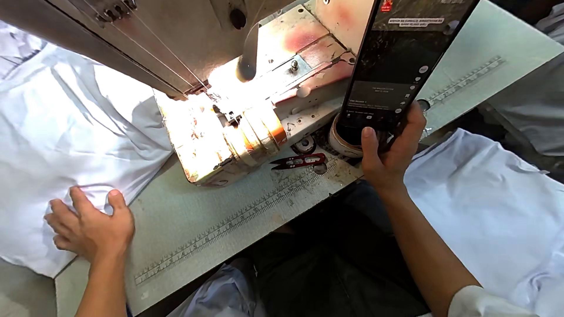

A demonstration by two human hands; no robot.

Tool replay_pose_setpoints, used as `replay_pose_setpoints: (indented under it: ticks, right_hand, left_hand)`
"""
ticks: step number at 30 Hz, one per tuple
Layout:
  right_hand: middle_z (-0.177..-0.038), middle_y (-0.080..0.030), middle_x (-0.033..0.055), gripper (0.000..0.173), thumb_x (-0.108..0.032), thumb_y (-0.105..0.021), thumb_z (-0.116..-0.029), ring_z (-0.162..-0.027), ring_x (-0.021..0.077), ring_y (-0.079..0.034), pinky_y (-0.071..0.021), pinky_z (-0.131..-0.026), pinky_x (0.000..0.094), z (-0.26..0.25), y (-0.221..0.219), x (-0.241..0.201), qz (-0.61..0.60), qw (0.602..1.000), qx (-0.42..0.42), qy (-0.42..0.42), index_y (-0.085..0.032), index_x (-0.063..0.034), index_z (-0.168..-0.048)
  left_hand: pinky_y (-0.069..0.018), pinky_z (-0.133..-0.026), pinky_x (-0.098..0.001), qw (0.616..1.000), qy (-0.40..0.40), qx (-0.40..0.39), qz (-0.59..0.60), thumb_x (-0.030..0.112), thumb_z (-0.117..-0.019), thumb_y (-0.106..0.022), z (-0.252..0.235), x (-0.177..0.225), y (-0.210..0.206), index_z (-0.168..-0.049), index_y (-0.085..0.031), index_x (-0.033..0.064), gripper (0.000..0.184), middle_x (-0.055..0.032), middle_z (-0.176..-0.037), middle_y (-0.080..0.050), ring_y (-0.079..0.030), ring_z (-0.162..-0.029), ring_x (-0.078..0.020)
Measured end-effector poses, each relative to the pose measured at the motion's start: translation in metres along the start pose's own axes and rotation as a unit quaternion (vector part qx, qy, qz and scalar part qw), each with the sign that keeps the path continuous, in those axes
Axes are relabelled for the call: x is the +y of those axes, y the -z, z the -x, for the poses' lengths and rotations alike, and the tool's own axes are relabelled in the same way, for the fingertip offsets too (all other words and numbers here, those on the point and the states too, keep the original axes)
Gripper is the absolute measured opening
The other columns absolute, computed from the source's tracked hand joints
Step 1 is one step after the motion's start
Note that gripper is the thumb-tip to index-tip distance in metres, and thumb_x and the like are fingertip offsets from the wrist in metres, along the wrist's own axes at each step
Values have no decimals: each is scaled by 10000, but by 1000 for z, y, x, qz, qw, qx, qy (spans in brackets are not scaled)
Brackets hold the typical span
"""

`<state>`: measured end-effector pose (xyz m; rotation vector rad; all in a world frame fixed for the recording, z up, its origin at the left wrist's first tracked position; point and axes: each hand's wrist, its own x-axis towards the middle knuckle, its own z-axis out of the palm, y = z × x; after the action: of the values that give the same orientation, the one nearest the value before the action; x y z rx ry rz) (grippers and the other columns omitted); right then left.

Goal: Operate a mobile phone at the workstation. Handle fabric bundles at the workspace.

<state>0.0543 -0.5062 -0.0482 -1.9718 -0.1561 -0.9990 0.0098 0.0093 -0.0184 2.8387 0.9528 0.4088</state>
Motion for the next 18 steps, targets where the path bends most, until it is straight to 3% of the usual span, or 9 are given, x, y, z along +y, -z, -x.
replay_pose_setpoints:
  ticks: [18]
  right_hand:
    - [-1292, -573, 195, 657, -312, -576, -1003, -1180, 156, -618, -538, -994, 340, -1, 1, -2, 10, 1000, -9, -14, -324, 100, -1447]
  left_hand:
    - [-135, -1158, -742, 1000, 8, -1, -11, 577, -1018, -403, -2, 0, -1, -1615, -301, 101, 771, -272, -1680, -151, -131, -1544, -502]
